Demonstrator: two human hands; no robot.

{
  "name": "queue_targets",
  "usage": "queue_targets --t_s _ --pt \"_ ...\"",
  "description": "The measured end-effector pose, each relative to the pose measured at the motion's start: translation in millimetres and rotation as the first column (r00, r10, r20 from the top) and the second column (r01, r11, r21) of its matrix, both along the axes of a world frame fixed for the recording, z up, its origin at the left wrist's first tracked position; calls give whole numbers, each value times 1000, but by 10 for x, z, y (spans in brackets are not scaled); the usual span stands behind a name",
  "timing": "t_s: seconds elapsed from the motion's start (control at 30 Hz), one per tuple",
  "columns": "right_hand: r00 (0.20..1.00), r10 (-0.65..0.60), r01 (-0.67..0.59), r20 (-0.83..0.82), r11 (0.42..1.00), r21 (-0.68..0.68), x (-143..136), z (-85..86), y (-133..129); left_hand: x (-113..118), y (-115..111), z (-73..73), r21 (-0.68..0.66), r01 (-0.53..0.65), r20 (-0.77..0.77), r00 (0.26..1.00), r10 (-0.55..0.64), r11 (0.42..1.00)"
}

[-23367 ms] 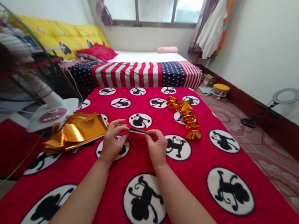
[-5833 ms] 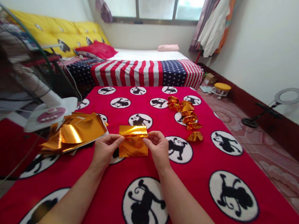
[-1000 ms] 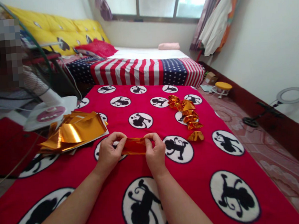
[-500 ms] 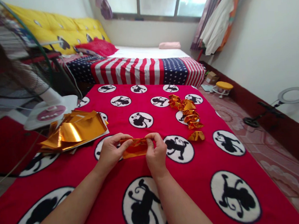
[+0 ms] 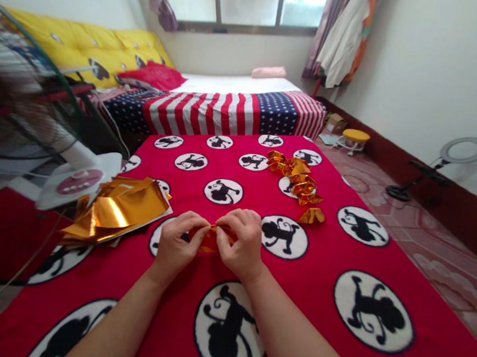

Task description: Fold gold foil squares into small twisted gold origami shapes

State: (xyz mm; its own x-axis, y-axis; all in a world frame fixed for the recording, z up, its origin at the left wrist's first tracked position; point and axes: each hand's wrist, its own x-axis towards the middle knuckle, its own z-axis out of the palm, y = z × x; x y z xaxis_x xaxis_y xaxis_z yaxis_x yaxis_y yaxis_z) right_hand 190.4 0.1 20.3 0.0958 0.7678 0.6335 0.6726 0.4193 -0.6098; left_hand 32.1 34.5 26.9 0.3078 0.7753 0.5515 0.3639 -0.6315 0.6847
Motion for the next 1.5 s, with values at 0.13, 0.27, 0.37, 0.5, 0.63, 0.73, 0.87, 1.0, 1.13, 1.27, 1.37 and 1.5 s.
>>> queue_targets --t_s 0.13,0.27,0.37,0.5,0.63,0.73,0.87,1.0,1.13,1.27,1.37,1.5 --pt "999 9 -8 46 1000 -11 -26 12 -3 -3 4 -20 73 7 -17 1000 -6 997" --pt "999 35 -35 34 999 -14 -20 -2 5 -20 22 -21 94 21 -46 999 -17 995" --pt "999 43 -43 10 999 -16 -10 -11 16 -31 30 -14 99 25 -56 998 -20 995" --pt "997 71 -71 -15 997 -16 4 -16 20 -45 33 -24 105 32 -55 998 -26 994" --pt "996 71 -71 -52 997 -17 45 -17 20 -82 43 -42 85 16 -31 999 -14 996" --pt "995 47 -48 -84 999 -14 102 -26 31 -126 66 -43 56 -26 16 1000 25 998" --pt "995 27 -27 -95 1000 9 203 -63 69 -206 124 -26 58 -51 54 997 48 997" --pt "967 -68 71 -244 997 3 282 -85 94 -257 174 -18 63 -147 114 984 140 987" --pt "952 -12 6 -306 1000 -19 208 -55 67 -175 142 -24 39 -62 61 996 60 997" --pt "973 92 -105 -210 993 -54 66 -45 50 -81 85 -23 11 -28 54 998 28 1000" --pt "982 91 -101 -165 994 -51 25 -62 63 -70 76 -22 6 -27 64 998 27 1000" --pt "987 57 -59 -152 998 -9 43 -80 71 -70 82 -14 -3 -30 60 998 30 1000"
